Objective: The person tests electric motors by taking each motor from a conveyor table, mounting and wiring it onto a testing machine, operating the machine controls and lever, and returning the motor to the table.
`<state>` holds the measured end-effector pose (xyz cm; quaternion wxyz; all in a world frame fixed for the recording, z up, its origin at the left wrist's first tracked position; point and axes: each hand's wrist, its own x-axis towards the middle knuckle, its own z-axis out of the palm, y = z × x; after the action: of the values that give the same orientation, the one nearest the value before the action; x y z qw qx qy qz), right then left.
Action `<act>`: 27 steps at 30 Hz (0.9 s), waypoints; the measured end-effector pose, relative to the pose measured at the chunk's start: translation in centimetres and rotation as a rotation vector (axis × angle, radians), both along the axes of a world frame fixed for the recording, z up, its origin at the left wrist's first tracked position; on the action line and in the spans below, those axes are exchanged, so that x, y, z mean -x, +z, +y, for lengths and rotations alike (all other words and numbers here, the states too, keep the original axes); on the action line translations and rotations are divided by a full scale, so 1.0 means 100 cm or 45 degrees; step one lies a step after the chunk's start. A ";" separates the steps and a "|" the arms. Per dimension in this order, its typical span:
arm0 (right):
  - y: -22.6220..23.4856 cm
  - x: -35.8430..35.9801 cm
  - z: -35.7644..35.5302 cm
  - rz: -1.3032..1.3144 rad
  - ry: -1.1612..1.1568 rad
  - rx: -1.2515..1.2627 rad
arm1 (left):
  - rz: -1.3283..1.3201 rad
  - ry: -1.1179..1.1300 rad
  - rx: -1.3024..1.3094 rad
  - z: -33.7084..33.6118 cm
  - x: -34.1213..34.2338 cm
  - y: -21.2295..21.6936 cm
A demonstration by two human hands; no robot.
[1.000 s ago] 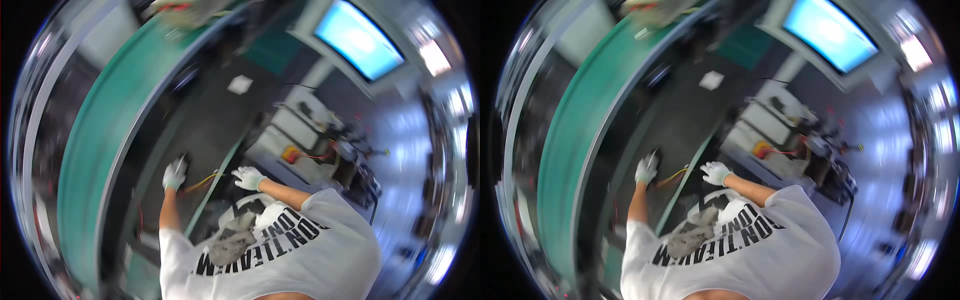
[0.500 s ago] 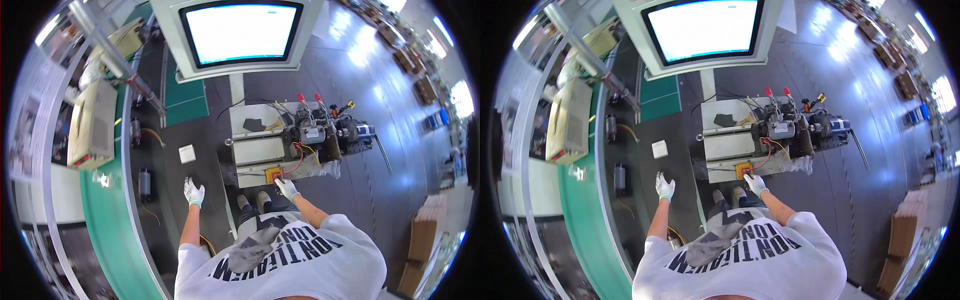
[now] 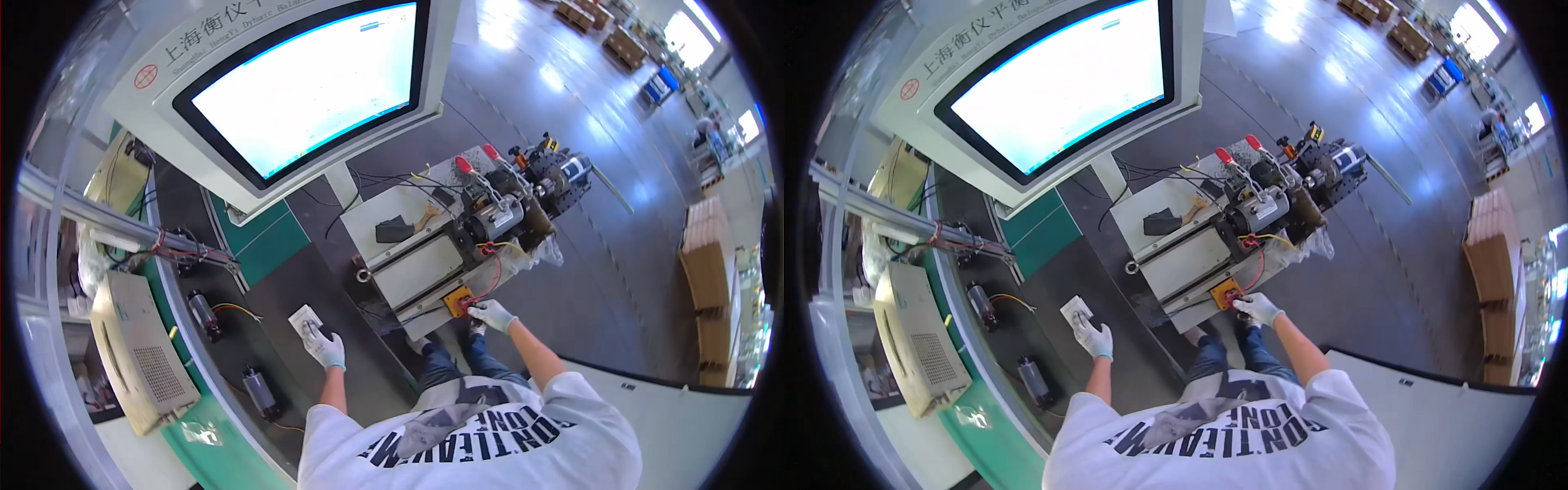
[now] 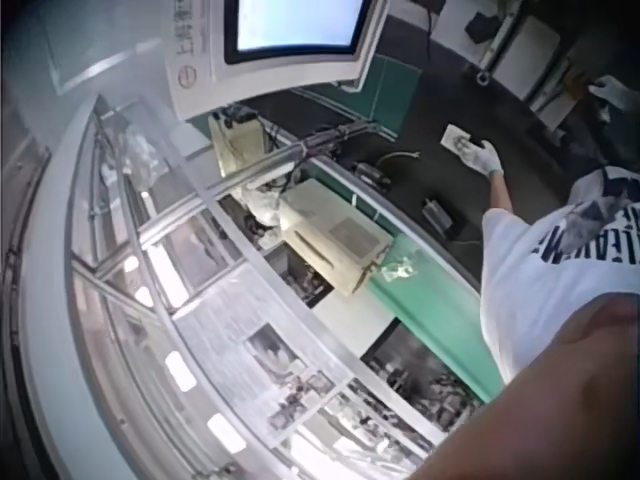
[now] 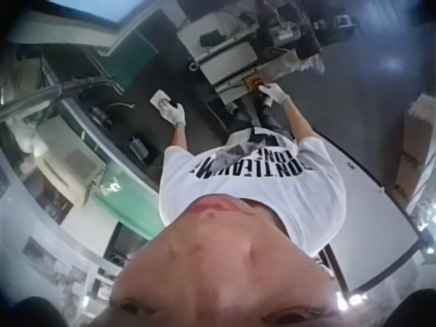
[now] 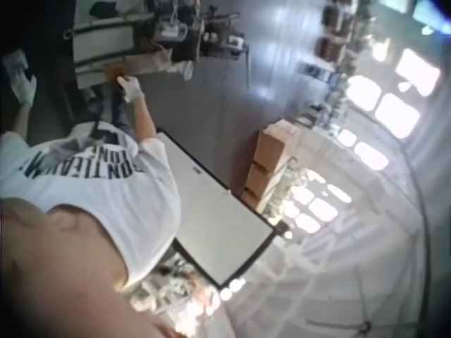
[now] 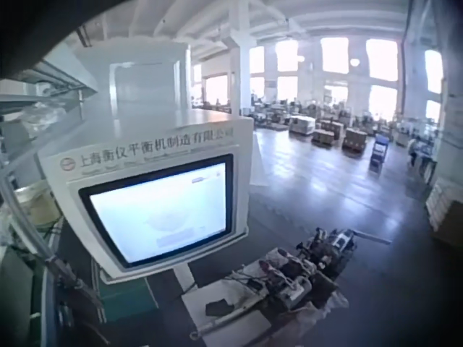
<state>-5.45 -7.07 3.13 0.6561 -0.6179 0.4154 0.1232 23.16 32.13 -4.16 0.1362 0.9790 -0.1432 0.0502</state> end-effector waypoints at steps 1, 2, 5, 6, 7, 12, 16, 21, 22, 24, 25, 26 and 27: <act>0.002 0.002 -0.001 -0.003 0.013 0.056 | 0.010 0.027 -0.009 -0.003 0.003 -0.002; 0.003 0.003 0.003 -0.007 0.010 0.052 | -0.011 0.033 -0.021 -0.001 0.003 -0.004; 0.008 0.008 0.006 0.044 0.060 0.005 | 0.011 0.076 -0.001 0.001 0.008 -0.006; 0.007 0.005 0.003 0.054 0.092 -0.008 | 0.011 0.085 0.007 0.000 0.006 -0.008; 0.008 0.005 0.000 0.060 0.101 -0.007 | 0.032 0.091 0.031 0.001 0.002 -0.010; 0.032 -0.012 0.006 -0.136 0.298 0.109 | 0.185 -0.065 -0.196 -0.012 -0.070 0.026; 0.003 -0.003 -0.017 0.020 0.496 0.338 | -0.056 -0.575 0.420 -0.169 -0.056 0.157; 0.035 0.034 -0.021 -0.033 0.486 0.509 | -0.077 -0.988 0.505 -0.316 0.030 0.208; 0.037 0.054 -0.031 -0.030 0.440 0.515 | -0.091 -1.002 0.439 -0.333 0.038 0.205; 0.046 0.092 -0.057 0.030 0.355 0.550 | -0.123 -1.004 0.310 -0.352 0.048 0.196; 0.052 0.112 -0.072 0.091 0.311 0.578 | -0.137 -0.998 0.245 -0.355 0.048 0.188; 0.051 0.132 -0.088 0.119 0.250 0.586 | -0.059 -1.011 0.089 -0.353 0.038 0.170; 0.043 0.160 -0.109 0.171 0.145 0.591 | 0.038 -1.052 -0.071 -0.368 0.043 0.189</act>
<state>-21.44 -17.99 7.47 0.4596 -0.7649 0.4396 0.1021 18.81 -4.64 14.70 0.1204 0.8430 -0.5236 -0.0268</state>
